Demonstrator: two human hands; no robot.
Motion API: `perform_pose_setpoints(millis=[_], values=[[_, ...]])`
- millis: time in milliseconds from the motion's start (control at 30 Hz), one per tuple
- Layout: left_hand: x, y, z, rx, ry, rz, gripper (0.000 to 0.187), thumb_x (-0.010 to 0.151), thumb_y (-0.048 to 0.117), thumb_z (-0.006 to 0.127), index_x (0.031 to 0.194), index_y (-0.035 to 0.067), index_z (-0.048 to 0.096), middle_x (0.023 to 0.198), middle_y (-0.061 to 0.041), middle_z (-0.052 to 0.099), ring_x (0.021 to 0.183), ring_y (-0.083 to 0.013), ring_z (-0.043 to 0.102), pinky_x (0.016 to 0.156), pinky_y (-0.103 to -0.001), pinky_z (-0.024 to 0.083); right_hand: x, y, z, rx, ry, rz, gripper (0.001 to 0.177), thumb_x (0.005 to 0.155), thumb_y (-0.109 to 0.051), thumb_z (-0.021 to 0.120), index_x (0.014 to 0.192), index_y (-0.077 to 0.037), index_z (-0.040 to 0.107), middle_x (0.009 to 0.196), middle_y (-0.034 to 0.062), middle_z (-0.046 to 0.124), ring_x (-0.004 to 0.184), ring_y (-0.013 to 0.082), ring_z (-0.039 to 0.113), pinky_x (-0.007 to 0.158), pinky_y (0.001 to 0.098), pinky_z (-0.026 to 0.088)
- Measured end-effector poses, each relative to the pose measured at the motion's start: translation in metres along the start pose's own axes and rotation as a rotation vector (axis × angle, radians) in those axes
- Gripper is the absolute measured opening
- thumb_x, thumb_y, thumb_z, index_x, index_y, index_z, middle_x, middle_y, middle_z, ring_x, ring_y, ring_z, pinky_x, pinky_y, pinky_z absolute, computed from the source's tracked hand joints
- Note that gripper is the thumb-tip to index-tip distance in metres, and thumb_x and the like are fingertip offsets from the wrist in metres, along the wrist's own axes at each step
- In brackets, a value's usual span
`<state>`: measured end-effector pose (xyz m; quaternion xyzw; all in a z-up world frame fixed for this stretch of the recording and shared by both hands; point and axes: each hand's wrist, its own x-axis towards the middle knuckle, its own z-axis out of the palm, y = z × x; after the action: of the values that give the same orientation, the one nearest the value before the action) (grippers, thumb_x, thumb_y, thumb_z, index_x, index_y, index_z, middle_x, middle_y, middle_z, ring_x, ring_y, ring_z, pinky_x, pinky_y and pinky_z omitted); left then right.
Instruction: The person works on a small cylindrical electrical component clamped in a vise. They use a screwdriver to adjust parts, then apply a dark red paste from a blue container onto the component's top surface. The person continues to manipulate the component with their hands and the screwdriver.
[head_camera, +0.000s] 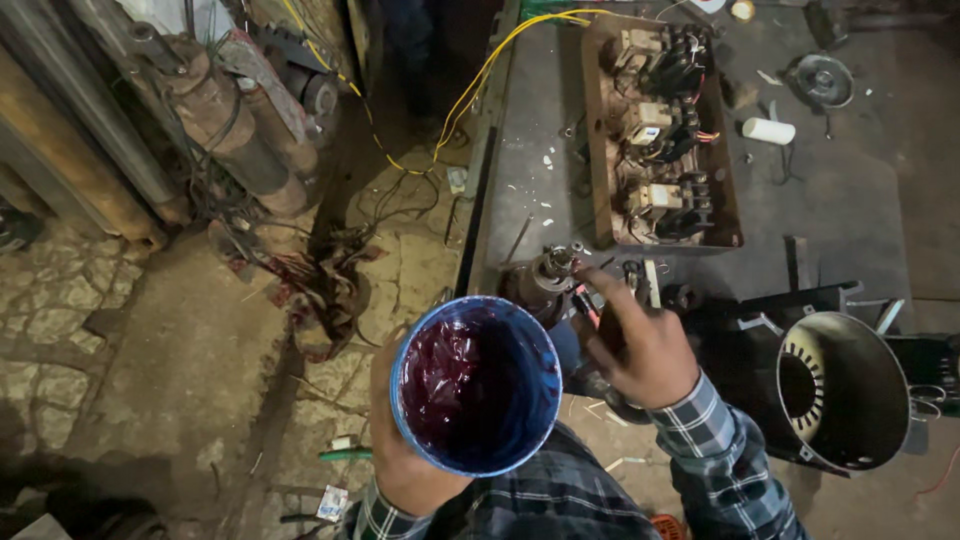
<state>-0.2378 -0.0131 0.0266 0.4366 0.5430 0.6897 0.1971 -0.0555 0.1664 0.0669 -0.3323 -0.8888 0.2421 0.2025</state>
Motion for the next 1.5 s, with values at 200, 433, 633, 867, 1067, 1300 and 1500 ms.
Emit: perform_pose_setpoints(millis=[200, 433, 633, 867, 1067, 1300, 1500], values=[[-0.004, -0.004, -0.005, 0.008, 0.014, -0.027, 0.100, 0.064, 0.011, 0.098, 0.144, -0.003, 0.040, 0.134, -0.017, 0.056, 0.121, -0.0262, 0.064, 0.102, -0.038, 0.057, 0.002, -0.001, 0.007, -0.124, -0.039, 0.000, 0.074, 0.081, -0.012, 0.076, 0.150, -0.018, 0.049, 0.072, 0.0165, 0.071, 0.054, 0.0317, 0.068, 0.052, 0.0414, 0.054], [-0.004, -0.007, -0.007, -0.043, 0.009, -0.007, 0.104, 0.066, 0.014, 0.099, 0.147, -0.003, 0.037, 0.140, -0.018, 0.056, 0.126, -0.0272, 0.064, 0.104, -0.039, 0.059, -0.001, 0.012, 0.012, -0.032, -0.146, 0.214, 0.073, 0.082, -0.008, 0.074, 0.151, -0.021, 0.052, 0.059, 0.0173, 0.066, 0.042, 0.0283, 0.066, 0.051, 0.0376, 0.055], [-0.008, -0.011, -0.008, 0.106, 0.008, 0.024, 0.105, 0.060, 0.014, 0.100, 0.145, -0.003, 0.040, 0.137, -0.018, 0.057, 0.122, -0.0273, 0.065, 0.101, -0.039, 0.059, -0.005, 0.014, 0.004, 0.119, 0.078, -0.160, 0.058, 0.080, 0.002, 0.070, 0.135, -0.005, 0.056, 0.118, 0.0204, 0.073, 0.078, 0.0257, 0.078, 0.071, 0.0301, 0.061], [-0.011, -0.014, -0.004, -0.040, 0.004, 0.007, 0.108, 0.063, 0.010, 0.098, 0.148, -0.003, 0.033, 0.140, -0.019, 0.053, 0.125, -0.0284, 0.063, 0.102, -0.040, 0.060, 0.003, 0.008, 0.001, 0.003, 0.093, -0.123, 0.080, 0.074, 0.002, 0.071, 0.148, -0.003, 0.041, 0.135, 0.0267, 0.064, 0.084, 0.0343, 0.075, 0.077, 0.0373, 0.060], [-0.011, -0.014, -0.003, -0.159, -0.035, -0.033, 0.106, 0.066, 0.008, 0.097, 0.148, -0.003, 0.031, 0.142, -0.020, 0.051, 0.129, -0.0297, 0.061, 0.105, -0.041, 0.061, 0.007, 0.009, 0.007, -0.074, -0.026, 0.158, 0.078, 0.082, -0.008, 0.074, 0.152, -0.014, 0.043, 0.067, 0.0136, 0.069, 0.058, 0.0314, 0.073, 0.060, 0.0422, 0.058], [-0.014, -0.015, -0.006, -0.069, -0.023, -0.078, 0.104, 0.066, 0.008, 0.097, 0.148, -0.004, 0.034, 0.140, -0.020, 0.057, 0.126, -0.0286, 0.065, 0.102, -0.039, 0.061, 0.004, 0.012, 0.006, -0.467, 0.077, 0.032, 0.076, 0.081, -0.022, 0.075, 0.151, -0.024, 0.047, 0.077, 0.0157, 0.071, 0.062, 0.0377, 0.069, 0.057, 0.0481, 0.056], [-0.014, -0.016, -0.004, -0.057, -0.012, -0.012, 0.109, 0.063, 0.009, 0.097, 0.149, -0.004, 0.032, 0.141, -0.020, 0.053, 0.127, -0.0283, 0.062, 0.105, -0.041, 0.057, 0.003, 0.013, 0.004, -0.632, -0.010, 0.008, 0.086, 0.074, -0.025, 0.078, 0.153, -0.026, 0.045, 0.080, 0.0140, 0.073, 0.057, 0.0366, 0.068, 0.052, 0.0488, 0.055]])
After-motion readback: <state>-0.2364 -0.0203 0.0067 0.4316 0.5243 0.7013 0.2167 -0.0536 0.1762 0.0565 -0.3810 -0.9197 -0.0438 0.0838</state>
